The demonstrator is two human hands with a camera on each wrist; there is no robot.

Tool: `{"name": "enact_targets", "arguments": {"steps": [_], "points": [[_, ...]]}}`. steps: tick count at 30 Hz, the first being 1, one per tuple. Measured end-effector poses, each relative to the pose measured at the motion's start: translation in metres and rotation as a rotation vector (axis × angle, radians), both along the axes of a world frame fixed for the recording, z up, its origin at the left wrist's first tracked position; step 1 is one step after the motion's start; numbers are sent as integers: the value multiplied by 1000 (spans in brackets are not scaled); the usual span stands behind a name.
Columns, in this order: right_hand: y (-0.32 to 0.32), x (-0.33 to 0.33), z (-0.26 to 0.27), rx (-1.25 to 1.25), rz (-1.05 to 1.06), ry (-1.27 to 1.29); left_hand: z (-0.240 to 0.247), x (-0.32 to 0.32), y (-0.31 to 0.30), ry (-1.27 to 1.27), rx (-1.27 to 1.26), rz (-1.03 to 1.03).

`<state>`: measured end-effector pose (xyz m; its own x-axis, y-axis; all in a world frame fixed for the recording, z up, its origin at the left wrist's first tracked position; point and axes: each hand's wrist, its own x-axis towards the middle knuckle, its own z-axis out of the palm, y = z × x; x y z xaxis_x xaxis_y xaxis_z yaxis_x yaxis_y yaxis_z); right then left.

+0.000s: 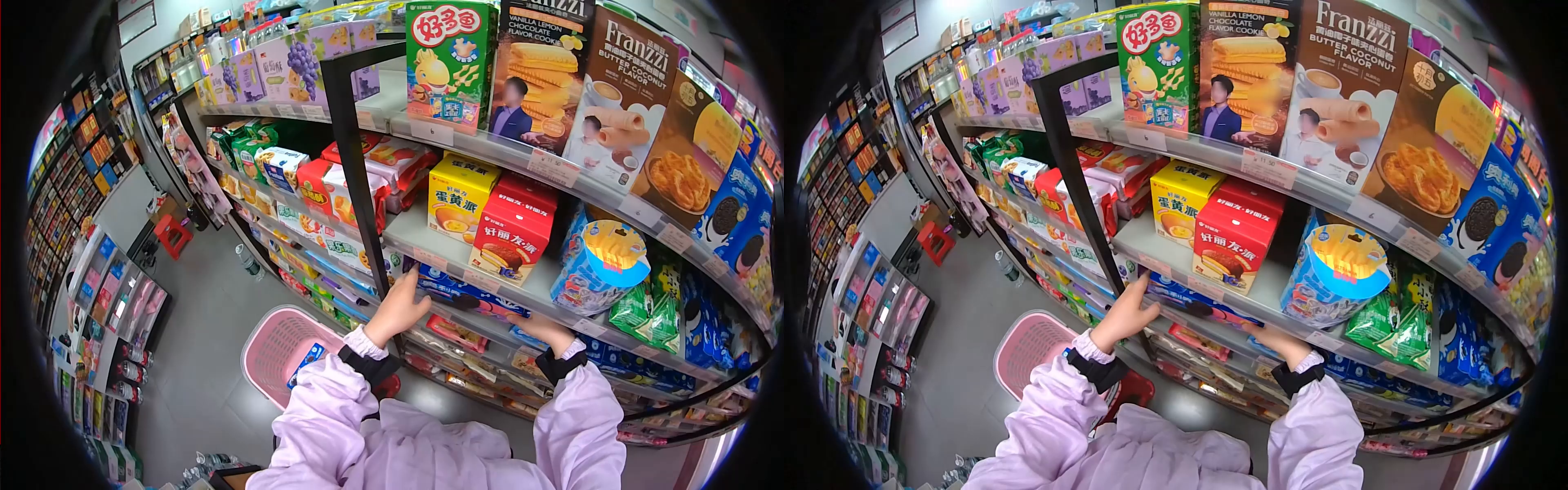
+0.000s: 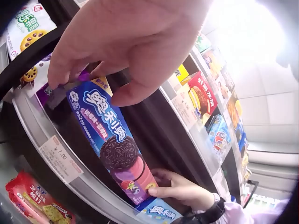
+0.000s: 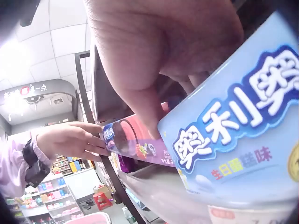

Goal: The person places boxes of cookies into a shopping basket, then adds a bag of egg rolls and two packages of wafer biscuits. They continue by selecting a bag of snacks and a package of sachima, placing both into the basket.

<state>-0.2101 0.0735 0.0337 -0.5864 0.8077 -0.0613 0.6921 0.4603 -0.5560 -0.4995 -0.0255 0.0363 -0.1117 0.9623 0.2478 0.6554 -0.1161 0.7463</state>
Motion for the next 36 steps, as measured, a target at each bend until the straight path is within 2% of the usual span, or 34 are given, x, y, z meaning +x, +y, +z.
{"name": "enact_targets", "arguments": {"steps": [3,7,8,12,14,20,23,24,26,29,32,35,36], "points": [[-2,5,0,16,-16,45,-22,-3,11,100,-18,39],[-2,1,-3,115,-15,41,-45,0,24,-4,-12,71],[-2,-1,-2,120,-26,26,-50,2,29,-105,13,80],[-5,-10,1,183,-83,-47,-50,6,37,-261,-4,25],[-2,-13,-5,260,-102,-98,-66,10,50,-280,71,47],[6,-22,-13,349,-103,-199,-59,18,54,-414,84,84],[3,-33,-6,301,-92,-247,-45,16,43,-475,-21,11],[5,-33,-12,379,-90,-208,-53,15,45,-411,60,-12],[11,-30,-28,536,-86,-128,-51,12,47,-389,55,-20],[11,-34,-27,578,-108,-173,-52,10,53,-386,58,-32],[9,-37,-25,580,-99,-164,-55,9,54,-416,51,-32],[4,-38,-20,284,-158,-328,-49,14,33,-333,47,110],[-13,-46,-3,297,-179,-324,-53,13,22,-281,85,126]]}}
